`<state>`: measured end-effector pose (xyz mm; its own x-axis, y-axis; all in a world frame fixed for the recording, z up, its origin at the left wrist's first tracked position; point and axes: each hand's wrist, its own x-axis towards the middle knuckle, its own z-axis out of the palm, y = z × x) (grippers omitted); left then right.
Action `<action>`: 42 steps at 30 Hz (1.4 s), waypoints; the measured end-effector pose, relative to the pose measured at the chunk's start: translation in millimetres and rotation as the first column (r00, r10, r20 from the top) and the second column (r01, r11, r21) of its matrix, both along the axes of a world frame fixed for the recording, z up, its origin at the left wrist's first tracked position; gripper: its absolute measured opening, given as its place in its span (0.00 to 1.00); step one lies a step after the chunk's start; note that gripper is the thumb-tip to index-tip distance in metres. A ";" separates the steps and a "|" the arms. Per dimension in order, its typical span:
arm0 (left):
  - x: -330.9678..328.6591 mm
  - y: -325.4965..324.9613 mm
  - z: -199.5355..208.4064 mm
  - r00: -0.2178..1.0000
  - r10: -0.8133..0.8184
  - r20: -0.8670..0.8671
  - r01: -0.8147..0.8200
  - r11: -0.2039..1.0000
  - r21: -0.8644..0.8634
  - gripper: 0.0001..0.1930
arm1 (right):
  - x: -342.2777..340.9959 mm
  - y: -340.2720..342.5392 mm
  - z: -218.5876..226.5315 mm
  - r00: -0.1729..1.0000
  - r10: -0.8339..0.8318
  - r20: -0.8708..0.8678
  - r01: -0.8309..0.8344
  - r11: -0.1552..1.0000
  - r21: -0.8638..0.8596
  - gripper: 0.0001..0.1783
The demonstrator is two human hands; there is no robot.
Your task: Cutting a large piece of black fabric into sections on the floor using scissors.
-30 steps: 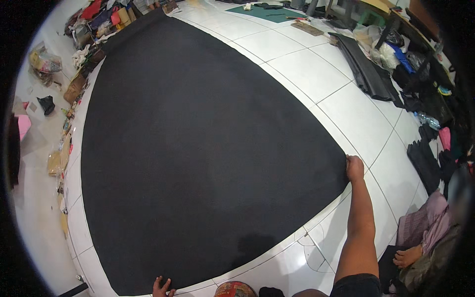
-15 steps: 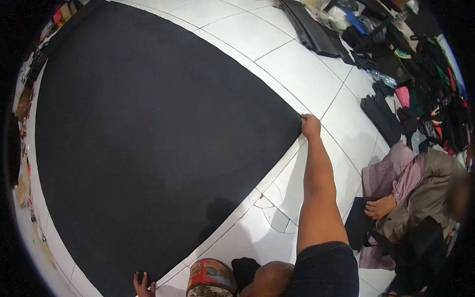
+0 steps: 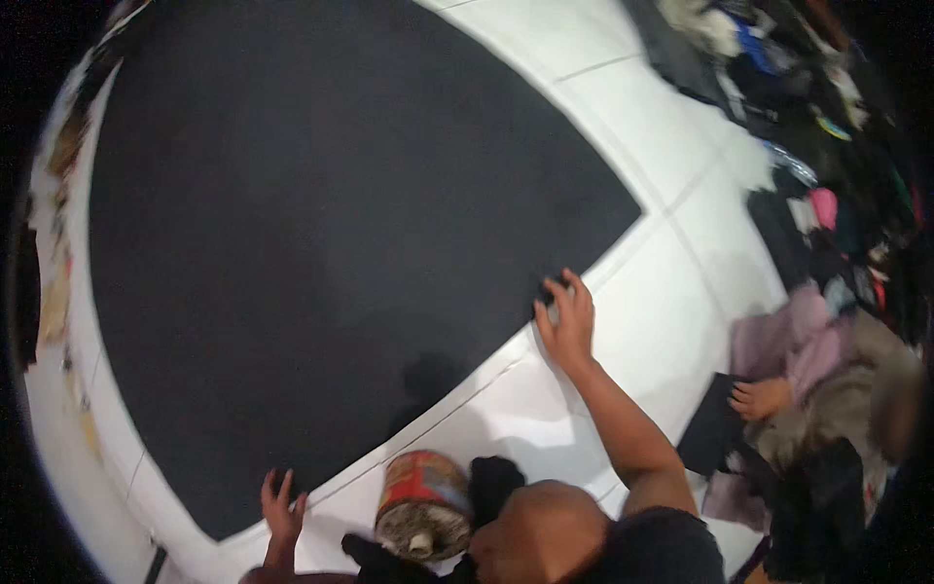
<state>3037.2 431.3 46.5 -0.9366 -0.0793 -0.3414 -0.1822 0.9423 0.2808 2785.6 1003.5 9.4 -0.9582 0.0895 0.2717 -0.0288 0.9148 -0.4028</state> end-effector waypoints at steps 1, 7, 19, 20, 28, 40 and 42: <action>-7.0 2.9 2.1 0.998 -0.040 -0.042 0.040 0.999 -0.004 0.31 | 13.0 -28.2 9.6 0.989 0.142 0.034 -0.143 0.990 0.008 0.22; -18.7 2.6 -5.8 0.973 0.130 -0.189 -0.131 0.991 0.008 0.33 | 42.4 -142.2 106.7 0.368 0.882 0.295 -0.778 0.466 -0.421 0.22; 23.6 -14.1 -20.6 0.959 0.222 -0.177 -0.242 0.966 -0.097 0.32 | 122.5 -220.2 158.8 -0.218 0.923 0.318 -0.968 -0.163 -0.192 0.20; 21.8 -15.6 -18.0 0.971 0.225 -0.078 -0.232 0.968 -0.095 0.33 | 124.2 -222.7 156.0 -0.215 0.923 0.318 -0.971 -0.168 -0.169 0.20; 8.7 -16.4 -25.3 0.953 0.165 -0.254 -0.166 0.986 0.018 0.36 | 117.0 -213.8 154.6 0.423 0.868 0.261 -0.803 0.492 -0.336 0.21; 17.2 -22.2 -21.3 0.985 0.135 -0.111 -0.133 0.991 0.028 0.38 | 14.8 -250.9 137.5 0.642 0.766 -0.024 -0.749 0.620 -0.232 0.18; 18.8 -21.0 -13.5 0.989 0.079 -0.124 -0.090 0.992 -0.087 0.39 | -1.3 -254.9 133.0 0.644 0.762 0.065 -0.740 0.642 -0.202 0.19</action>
<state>3056.0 410.3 33.0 -0.9588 -0.1862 -0.2148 -0.2329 0.9477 0.2183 2784.3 748.6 142.3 -0.7365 -0.6506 0.1853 -0.6163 0.5324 -0.5802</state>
